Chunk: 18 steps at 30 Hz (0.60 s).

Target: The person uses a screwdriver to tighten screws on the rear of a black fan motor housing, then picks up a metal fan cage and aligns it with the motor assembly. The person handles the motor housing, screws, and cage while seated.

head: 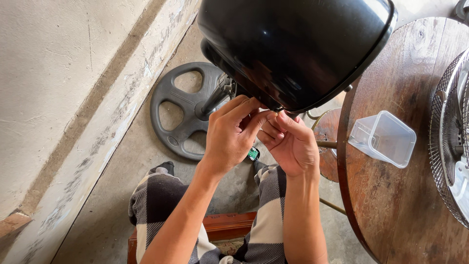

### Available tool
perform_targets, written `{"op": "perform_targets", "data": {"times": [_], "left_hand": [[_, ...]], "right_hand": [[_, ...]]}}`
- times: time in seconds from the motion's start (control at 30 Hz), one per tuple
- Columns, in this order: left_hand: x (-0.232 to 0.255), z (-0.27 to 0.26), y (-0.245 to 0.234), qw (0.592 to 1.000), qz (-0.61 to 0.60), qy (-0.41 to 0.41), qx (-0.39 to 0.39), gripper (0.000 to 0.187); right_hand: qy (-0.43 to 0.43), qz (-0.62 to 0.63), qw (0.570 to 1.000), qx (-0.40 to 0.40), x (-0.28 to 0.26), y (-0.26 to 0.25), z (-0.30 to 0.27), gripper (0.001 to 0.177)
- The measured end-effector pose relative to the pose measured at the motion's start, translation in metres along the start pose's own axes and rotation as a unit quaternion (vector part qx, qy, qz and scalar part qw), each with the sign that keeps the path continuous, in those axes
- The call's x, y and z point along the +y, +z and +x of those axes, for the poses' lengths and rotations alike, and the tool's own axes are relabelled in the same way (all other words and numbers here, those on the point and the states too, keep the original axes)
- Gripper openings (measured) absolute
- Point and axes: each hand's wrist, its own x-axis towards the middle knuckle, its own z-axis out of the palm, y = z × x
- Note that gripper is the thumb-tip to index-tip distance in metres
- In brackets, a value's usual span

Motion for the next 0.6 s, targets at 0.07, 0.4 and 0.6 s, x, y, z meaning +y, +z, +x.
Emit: {"op": "perform_targets", "data": {"times": [0.07, 0.4, 0.6], "left_hand": [[0.001, 0.000, 0.000, 1.000, 0.003, 0.001, -0.001, 0.018], [-0.001, 0.003, -0.010, 0.998, -0.029, -0.020, -0.055, 0.018], [-0.006, 0.003, -0.006, 0.989, -0.134, -0.056, -0.019, 0.016]], "right_hand": [[-0.003, -0.001, 1.000, -0.012, 0.001, -0.001, 0.000, 0.012], [0.010, -0.004, 0.998, -0.055, -0.004, -0.003, 0.003, 0.018], [0.030, -0.019, 0.997, -0.063, -0.002, -0.003, 0.005, 0.014]]}}
